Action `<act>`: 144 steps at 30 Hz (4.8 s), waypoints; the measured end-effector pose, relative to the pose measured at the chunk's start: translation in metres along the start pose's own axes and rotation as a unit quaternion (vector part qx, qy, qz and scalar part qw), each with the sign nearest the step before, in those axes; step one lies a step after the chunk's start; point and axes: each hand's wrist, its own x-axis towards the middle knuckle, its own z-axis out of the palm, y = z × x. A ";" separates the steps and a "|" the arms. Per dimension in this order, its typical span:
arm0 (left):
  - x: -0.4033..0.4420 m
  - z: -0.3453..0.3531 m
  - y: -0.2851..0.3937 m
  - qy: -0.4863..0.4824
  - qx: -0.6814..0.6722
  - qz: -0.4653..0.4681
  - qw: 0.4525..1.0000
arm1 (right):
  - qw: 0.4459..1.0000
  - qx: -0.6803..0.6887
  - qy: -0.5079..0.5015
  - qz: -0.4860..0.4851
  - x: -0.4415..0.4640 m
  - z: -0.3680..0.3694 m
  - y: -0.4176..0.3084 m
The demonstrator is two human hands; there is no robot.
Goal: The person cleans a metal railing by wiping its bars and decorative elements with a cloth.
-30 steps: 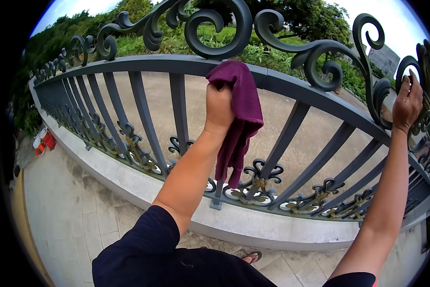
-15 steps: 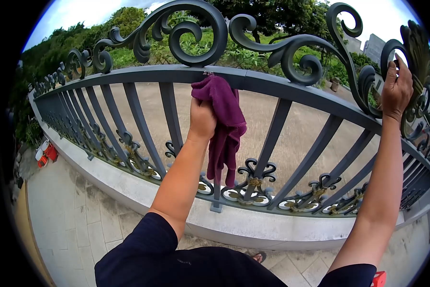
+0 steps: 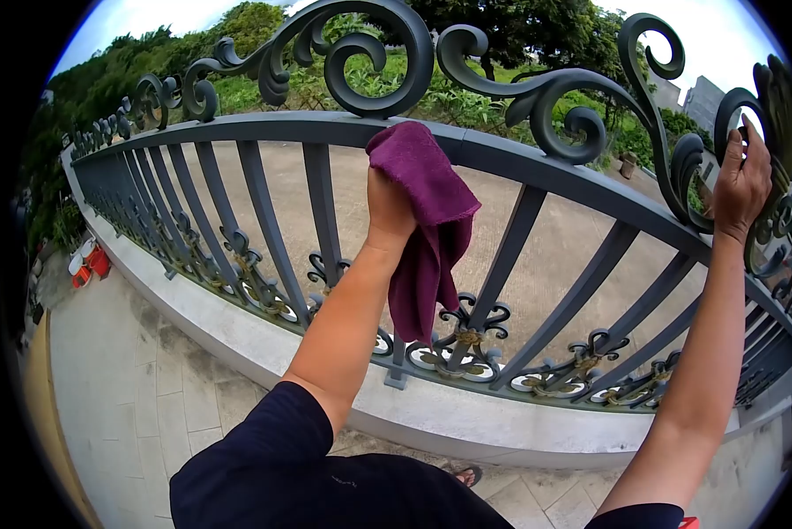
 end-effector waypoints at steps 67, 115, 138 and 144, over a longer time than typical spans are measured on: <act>0.026 -0.106 0.093 0.035 0.356 0.295 0.886 | 1.000 -0.015 0.007 -0.004 -0.003 0.005 0.001; -0.022 -0.046 0.048 -0.138 0.223 0.279 0.924 | 0.999 0.036 -0.014 -0.020 -0.010 0.015 0.020; 0.133 -0.343 0.066 0.338 0.035 -0.095 0.936 | 0.997 -0.033 0.023 -0.064 0.007 0.002 -0.008; 0.135 -0.294 0.054 0.353 0.101 -0.096 0.925 | 0.996 -0.039 0.035 -0.068 0.010 -0.003 -0.021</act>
